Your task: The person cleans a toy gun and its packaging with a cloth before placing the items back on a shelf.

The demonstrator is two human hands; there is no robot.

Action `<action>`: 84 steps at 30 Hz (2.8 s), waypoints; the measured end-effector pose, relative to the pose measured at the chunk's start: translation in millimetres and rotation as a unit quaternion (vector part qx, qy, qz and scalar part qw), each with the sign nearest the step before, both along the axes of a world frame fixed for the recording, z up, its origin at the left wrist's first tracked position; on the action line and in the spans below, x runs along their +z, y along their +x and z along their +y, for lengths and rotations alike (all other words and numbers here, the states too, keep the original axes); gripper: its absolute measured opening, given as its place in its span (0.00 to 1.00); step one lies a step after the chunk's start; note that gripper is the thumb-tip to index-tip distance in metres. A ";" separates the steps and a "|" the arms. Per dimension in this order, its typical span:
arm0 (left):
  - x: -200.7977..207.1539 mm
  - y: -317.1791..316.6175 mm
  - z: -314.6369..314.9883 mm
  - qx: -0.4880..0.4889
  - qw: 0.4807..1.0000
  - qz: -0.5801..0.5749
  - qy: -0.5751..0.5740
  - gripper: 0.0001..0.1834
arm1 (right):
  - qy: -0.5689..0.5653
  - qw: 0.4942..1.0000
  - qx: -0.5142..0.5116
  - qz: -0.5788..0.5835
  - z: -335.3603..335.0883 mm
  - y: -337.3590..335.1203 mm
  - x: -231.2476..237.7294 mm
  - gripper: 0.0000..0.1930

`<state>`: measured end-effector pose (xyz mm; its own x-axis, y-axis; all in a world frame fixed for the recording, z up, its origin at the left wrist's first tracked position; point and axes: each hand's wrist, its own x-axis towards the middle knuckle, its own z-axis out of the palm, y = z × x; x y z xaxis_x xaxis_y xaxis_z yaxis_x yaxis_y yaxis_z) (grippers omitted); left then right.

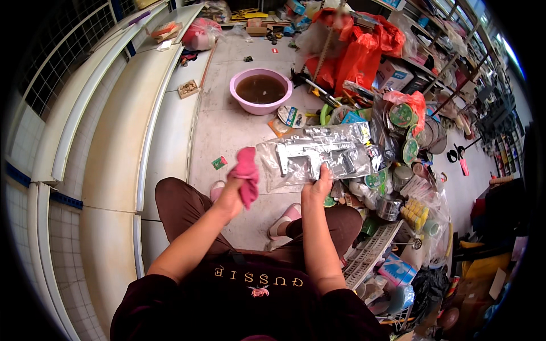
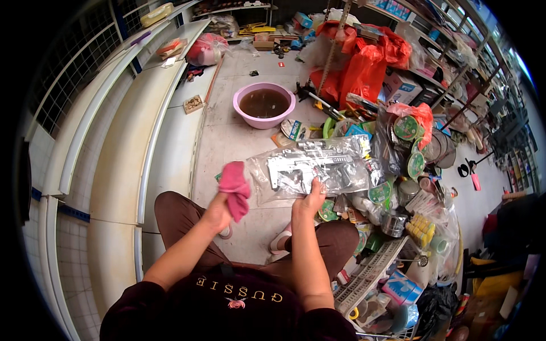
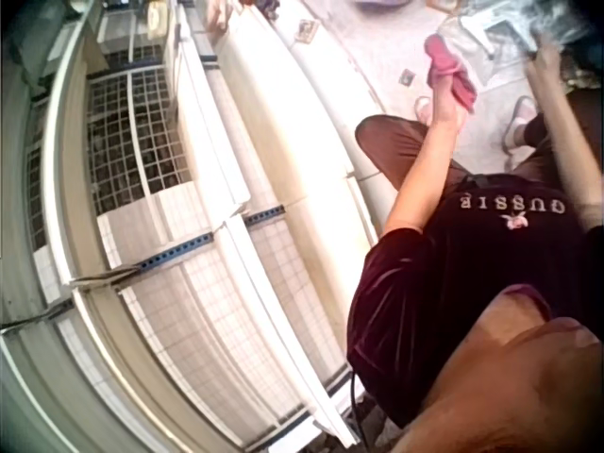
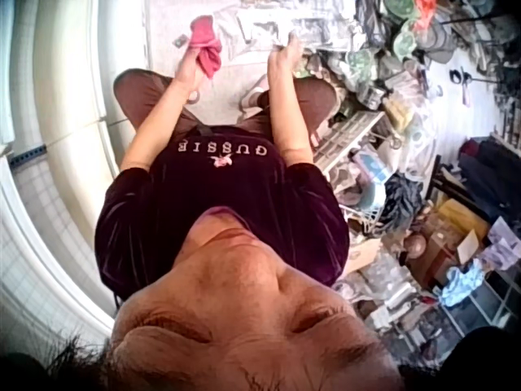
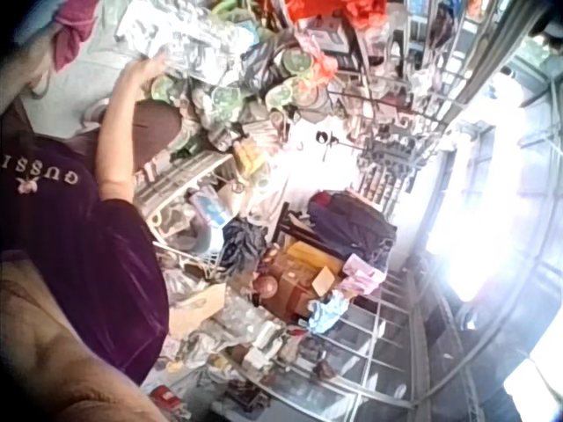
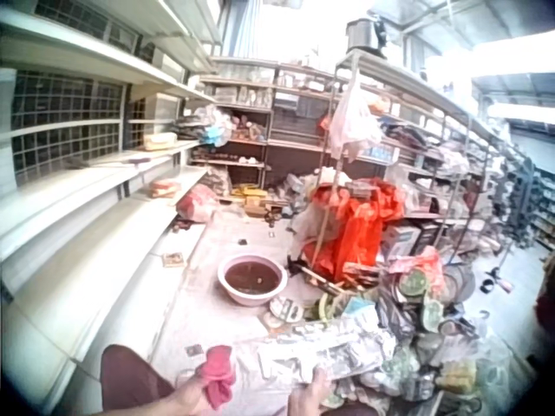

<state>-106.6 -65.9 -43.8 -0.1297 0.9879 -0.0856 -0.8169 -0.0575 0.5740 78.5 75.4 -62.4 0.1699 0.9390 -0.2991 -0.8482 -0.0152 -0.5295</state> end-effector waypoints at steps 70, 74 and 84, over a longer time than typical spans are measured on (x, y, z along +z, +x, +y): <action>29.7 -22.7 30.5 -0.117 0.979 -0.106 -0.129 0.25 | 0.156 0.969 0.143 -0.126 -21.1 38.5 29.9 0.12; 25.9 -15.8 38.9 0.016 0.991 0.039 -0.127 0.23 | 0.165 0.954 0.137 -0.207 -19.6 28.1 27.2 0.09; 10.6 -61.6 7.3 0.254 0.956 0.019 -0.145 0.13 | 0.113 0.980 0.128 -0.102 -15.1 23.6 55.8 0.11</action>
<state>-168.1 -58.6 -33.2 -0.5944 0.7325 -0.3319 -0.7046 -0.2755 0.6539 102.0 60.2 -6.6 -0.0452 0.9970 -0.0630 -0.7083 -0.0765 -0.7018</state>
